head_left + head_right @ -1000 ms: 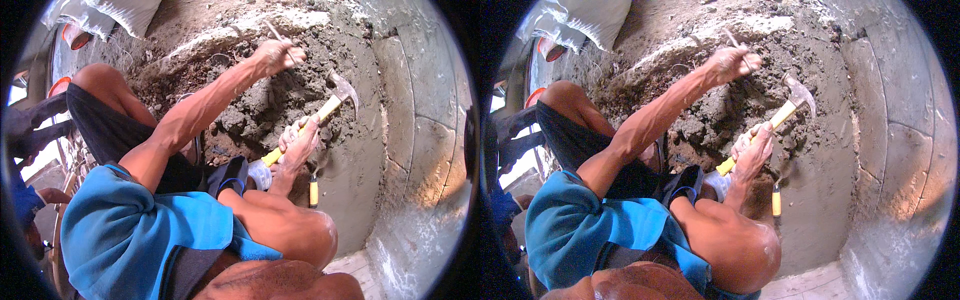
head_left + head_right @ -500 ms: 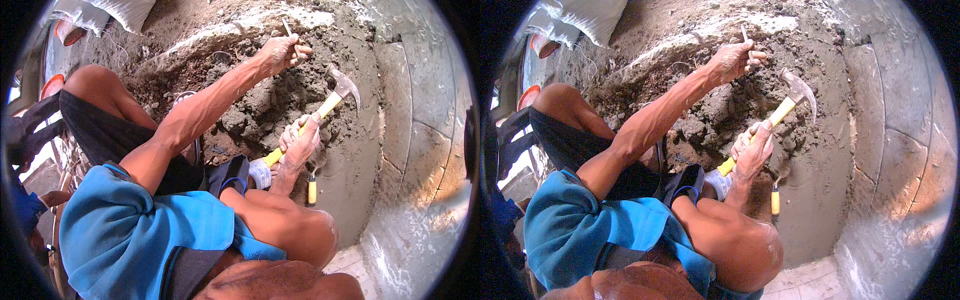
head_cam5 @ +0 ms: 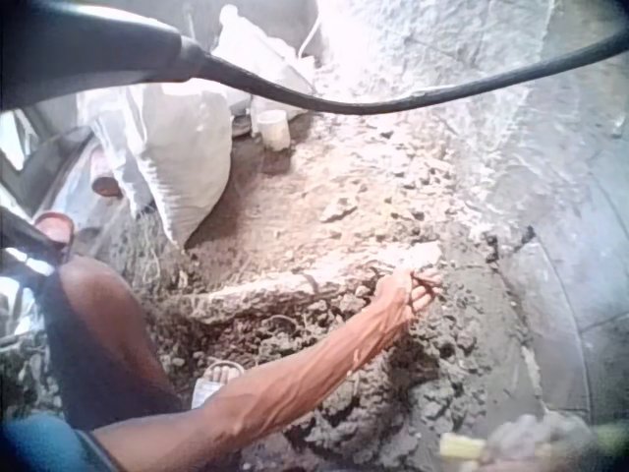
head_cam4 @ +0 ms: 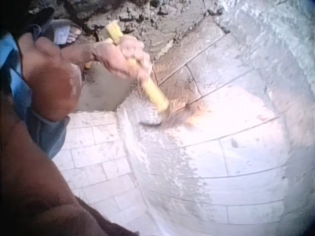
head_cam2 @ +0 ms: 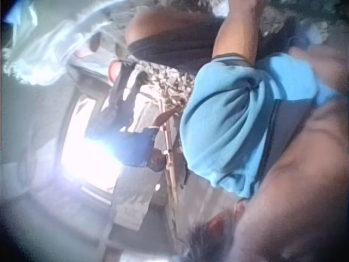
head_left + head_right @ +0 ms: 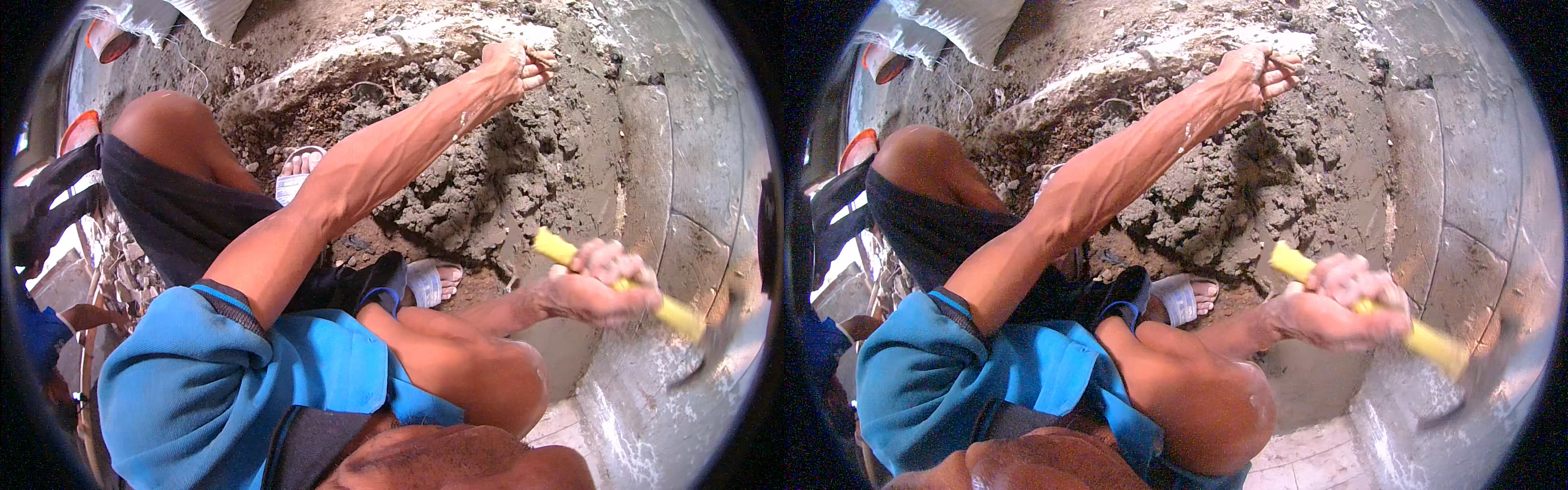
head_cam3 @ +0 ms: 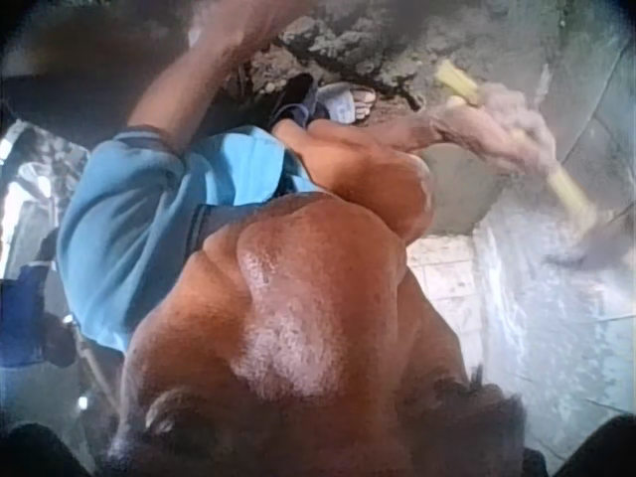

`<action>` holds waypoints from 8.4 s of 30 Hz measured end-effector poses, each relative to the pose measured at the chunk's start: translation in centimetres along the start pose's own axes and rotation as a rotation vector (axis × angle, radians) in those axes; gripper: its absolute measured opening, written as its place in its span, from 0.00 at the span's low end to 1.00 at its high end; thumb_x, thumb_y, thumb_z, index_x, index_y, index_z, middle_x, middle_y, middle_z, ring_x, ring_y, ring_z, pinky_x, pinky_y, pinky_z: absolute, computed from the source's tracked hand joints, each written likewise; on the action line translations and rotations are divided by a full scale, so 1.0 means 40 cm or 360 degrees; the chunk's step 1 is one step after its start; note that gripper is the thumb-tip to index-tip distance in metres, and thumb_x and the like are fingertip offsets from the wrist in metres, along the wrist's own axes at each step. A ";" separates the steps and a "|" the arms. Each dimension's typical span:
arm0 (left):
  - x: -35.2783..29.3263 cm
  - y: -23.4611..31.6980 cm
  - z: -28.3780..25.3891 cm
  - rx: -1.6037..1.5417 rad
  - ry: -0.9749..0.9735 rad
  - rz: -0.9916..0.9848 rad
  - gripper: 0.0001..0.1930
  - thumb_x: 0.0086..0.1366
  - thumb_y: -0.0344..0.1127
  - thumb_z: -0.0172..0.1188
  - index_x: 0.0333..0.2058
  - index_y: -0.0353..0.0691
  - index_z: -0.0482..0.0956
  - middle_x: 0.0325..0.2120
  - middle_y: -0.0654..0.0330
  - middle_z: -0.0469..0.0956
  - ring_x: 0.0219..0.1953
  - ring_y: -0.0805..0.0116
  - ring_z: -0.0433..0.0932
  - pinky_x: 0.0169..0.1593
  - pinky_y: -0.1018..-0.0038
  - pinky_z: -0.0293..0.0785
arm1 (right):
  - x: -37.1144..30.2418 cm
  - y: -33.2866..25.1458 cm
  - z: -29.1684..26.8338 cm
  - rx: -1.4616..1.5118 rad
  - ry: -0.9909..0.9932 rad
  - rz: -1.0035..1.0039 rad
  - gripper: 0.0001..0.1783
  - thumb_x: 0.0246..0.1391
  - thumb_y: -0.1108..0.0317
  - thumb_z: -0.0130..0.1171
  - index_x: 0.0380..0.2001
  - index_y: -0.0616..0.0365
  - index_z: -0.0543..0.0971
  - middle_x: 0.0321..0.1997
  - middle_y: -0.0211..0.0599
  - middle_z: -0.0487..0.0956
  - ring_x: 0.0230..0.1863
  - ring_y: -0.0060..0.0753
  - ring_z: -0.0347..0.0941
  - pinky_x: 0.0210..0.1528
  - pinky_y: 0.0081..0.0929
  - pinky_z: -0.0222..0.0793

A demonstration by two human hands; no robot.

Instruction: The person uses a hammer and a chisel to break up a pile of concrete on the ground. They repeatedly position the chisel on the concrete and strike it with the hammer to chip away at the material.

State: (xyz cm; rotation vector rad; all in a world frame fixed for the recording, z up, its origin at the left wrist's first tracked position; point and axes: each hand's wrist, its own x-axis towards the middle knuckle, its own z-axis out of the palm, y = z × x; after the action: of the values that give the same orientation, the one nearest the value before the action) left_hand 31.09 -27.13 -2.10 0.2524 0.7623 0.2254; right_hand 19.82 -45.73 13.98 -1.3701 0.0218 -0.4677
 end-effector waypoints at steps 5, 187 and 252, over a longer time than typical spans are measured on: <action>-0.011 0.005 0.031 0.0067 -0.0027 -0.0125 0.15 0.71 0.35 0.39 0.39 0.31 0.72 0.35 0.46 0.82 0.31 0.59 0.84 0.33 0.65 0.85 | -0.065 0.186 0.026 -0.0439 -0.0321 -0.0109 0.16 0.65 0.53 0.46 0.29 0.53 0.66 0.16 0.23 0.62 0.10 0.16 0.57 0.08 0.15 0.52; -0.043 0.109 -0.097 -0.0040 -0.0095 -0.0155 0.18 0.71 0.32 0.43 0.20 0.41 0.70 0.16 0.54 0.78 0.14 0.73 0.75 0.10 0.79 0.58 | -0.058 0.092 0.028 -0.0209 -0.0691 0.0846 0.21 0.67 0.47 0.43 0.37 0.54 0.69 0.19 0.25 0.62 0.18 0.23 0.59 0.17 0.21 0.56; -0.298 -0.215 -0.105 0.1387 -0.0720 -0.0335 0.15 0.69 0.43 0.56 0.36 0.34 0.77 0.27 0.60 0.81 0.22 0.78 0.72 0.25 0.80 0.71 | -0.077 0.117 -0.267 0.0219 -0.0257 0.1149 0.25 0.66 0.42 0.40 0.24 0.49 0.59 0.13 0.20 0.53 0.08 0.12 0.45 0.06 0.15 0.44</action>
State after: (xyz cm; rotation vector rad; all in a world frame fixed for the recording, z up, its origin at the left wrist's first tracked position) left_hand 20.71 -38.14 0.09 1.0049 0.3893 -0.3750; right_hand 15.44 -54.10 6.51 -1.1648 0.3344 0.2425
